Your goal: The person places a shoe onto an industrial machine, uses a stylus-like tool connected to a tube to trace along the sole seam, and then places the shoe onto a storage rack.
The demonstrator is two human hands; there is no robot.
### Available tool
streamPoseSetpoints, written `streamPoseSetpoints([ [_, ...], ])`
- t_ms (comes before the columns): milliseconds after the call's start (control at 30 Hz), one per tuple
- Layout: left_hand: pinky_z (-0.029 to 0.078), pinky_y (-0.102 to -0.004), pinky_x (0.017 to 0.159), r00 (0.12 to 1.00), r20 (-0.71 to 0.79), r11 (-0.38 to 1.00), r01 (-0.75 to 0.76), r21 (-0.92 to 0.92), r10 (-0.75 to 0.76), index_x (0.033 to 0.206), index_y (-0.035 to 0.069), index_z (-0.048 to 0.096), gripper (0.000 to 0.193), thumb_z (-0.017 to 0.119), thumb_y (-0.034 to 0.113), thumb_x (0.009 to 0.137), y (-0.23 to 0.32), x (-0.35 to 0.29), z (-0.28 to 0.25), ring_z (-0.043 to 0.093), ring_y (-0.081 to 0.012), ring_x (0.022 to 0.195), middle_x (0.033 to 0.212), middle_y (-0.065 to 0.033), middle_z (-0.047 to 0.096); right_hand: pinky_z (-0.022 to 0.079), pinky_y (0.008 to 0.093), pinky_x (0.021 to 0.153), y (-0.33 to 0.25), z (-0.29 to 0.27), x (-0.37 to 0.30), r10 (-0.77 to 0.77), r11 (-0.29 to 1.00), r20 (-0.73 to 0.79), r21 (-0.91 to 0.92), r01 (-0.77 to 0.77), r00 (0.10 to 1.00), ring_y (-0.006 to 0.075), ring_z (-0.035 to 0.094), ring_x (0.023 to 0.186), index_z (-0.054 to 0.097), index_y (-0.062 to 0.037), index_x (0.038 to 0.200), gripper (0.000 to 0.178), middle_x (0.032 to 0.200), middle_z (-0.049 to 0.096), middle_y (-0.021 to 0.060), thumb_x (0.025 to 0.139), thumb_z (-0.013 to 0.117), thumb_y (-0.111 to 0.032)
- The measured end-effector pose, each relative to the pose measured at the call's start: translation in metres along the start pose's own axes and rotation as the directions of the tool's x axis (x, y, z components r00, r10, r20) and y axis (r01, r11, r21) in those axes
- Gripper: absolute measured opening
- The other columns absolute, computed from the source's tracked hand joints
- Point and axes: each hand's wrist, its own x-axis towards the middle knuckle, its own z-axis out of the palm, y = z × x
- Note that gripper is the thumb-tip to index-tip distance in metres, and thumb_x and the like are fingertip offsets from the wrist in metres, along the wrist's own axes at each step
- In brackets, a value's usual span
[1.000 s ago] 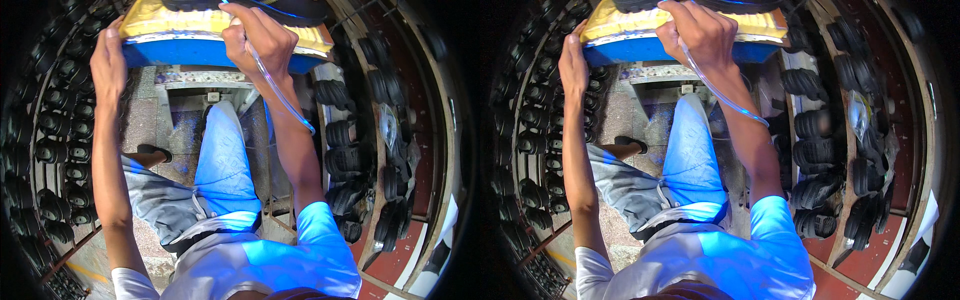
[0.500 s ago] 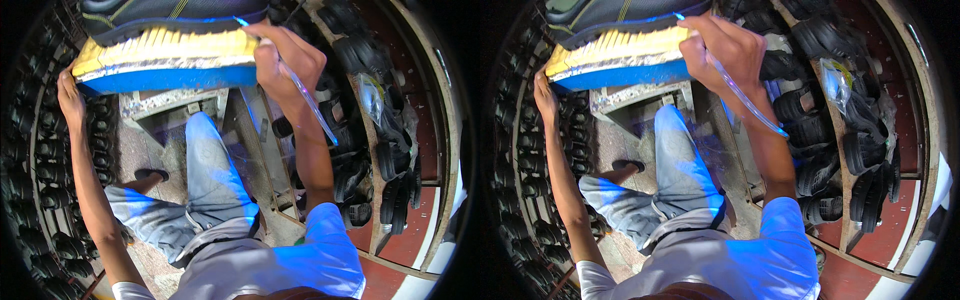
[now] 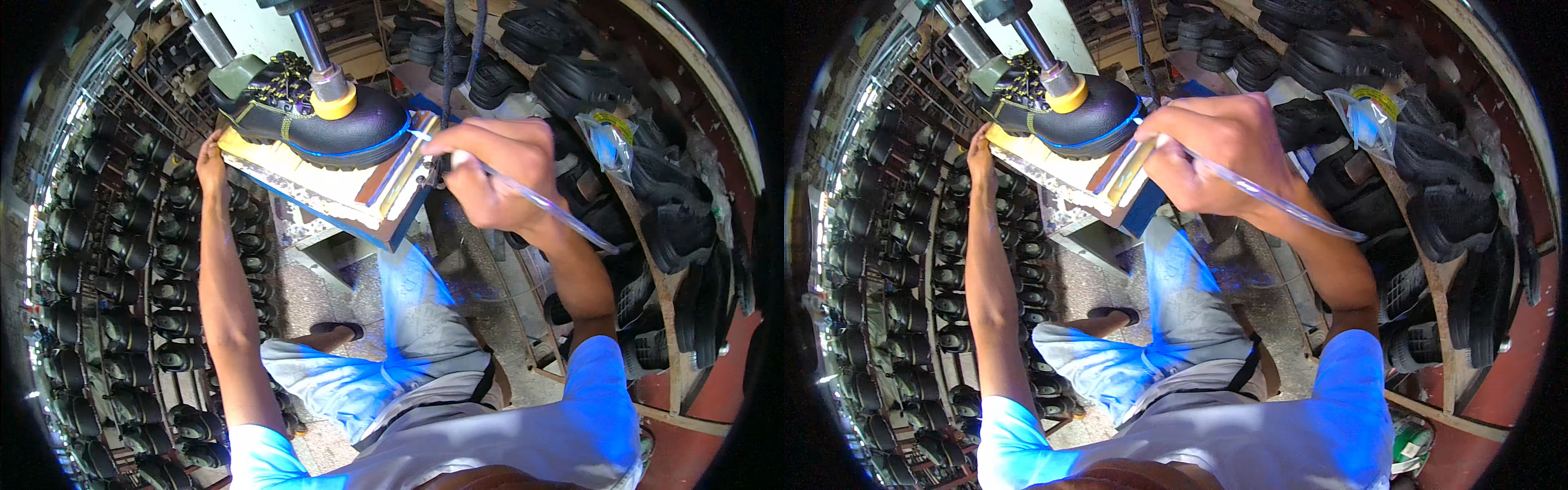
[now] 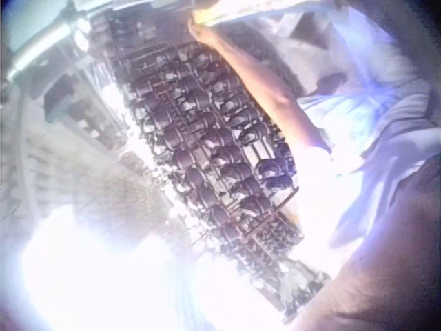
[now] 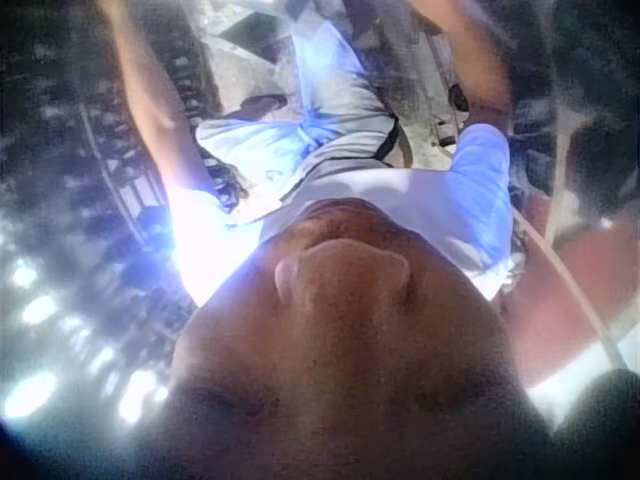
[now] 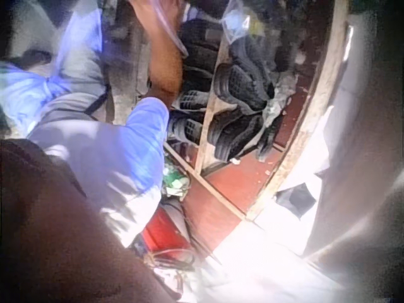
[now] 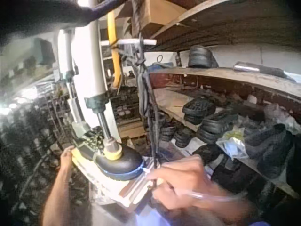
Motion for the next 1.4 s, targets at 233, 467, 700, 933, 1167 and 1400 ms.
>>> streamPoseSetpoints([
  [233,0.043,-0.0321,0.106,0.960,-0.248,0.986,-0.103,0.130,0.133,0.133,-0.002,0.060,0.034,0.042,0.010,0.107,0.039,-0.087,0.000,0.059,-0.0201,0.120,0.132,-0.0109,0.064,0.052,0.0289,0.056,-0.023,0.002,-0.012,0.287,0.839,0.183,0.426,-0.339,0.940,0.0152,0.063,0.054,0.065,-0.0012,0.126,0.043,0.068,0.067,0.0095,0.090,0.043,-0.005],
  [467,0.048,-0.0217,0.071,0.965,-0.228,0.979,-0.085,0.184,0.126,0.120,0.000,0.066,0.024,0.064,0.004,0.096,0.128,-0.286,0.022,0.055,-0.0075,0.075,0.098,-0.0031,0.066,0.056,0.0446,0.062,0.000,0.124,-0.024,0.322,0.879,0.077,0.346,-0.328,0.944,0.0360,0.072,0.071,0.064,-0.0022,0.119,0.030,0.076,0.071,0.0199,0.092,0.061,-0.014],
  [700,0.048,-0.0372,0.096,0.807,0.287,0.599,-0.580,0.552,0.517,0.143,-0.002,0.048,0.072,0.083,0.018,0.083,0.197,-0.177,0.047,0.058,-0.0263,0.116,0.134,-0.0194,0.058,0.052,0.0510,0.088,-0.005,0.112,0.001,0.543,0.840,0.191,-0.147,-0.523,0.818,0.0433,0.066,0.102,0.056,0.0010,0.130,0.084,0.106,0.068,0.0276,0.070,0.086,-0.049],
  [933,0.057,-0.0359,0.093,0.756,0.642,0.912,-0.166,0.376,-0.127,0.134,-0.008,0.052,0.087,0.097,0.015,0.063,0.252,-0.057,0.089,0.070,-0.0270,0.104,0.118,-0.0195,0.070,0.051,0.0425,0.096,0.079,0.119,0.029,0.457,0.862,0.250,0.112,-0.494,0.854,0.0379,0.068,0.106,0.058,0.0030,0.127,0.091,0.110,0.071,0.0254,0.064,0.089,-0.055],
  [1167,0.051,-0.0343,0.096,0.883,0.349,0.760,-0.453,0.466,0.313,0.122,-0.003,0.059,0.078,0.099,0.028,0.061,0.253,-0.118,0.099,0.067,-0.0241,0.100,0.108,-0.0158,0.072,0.049,0.0357,0.097,0.124,0.114,0.037,0.319,0.727,0.489,0.424,-0.540,0.812,0.0271,0.066,0.112,0.057,0.0033,0.134,0.089,0.121,0.069,0.0217,0.065,0.093,-0.040],
  [1400,0.053,-0.0394,0.094,0.958,-0.095,0.959,-0.277,-0.062,0.270,0.125,-0.004,0.053,0.061,0.088,0.016,0.079,0.267,-0.205,0.011,0.066,-0.0229,0.099,0.115,-0.0135,0.066,0.053,0.0363,0.087,0.076,0.115,0.043,0.509,0.696,0.475,0.264,-0.668,0.718,0.0230,0.069,0.097,0.059,0.0022,0.131,0.088,0.116,0.069,0.0193,0.065,0.092,-0.045],
])
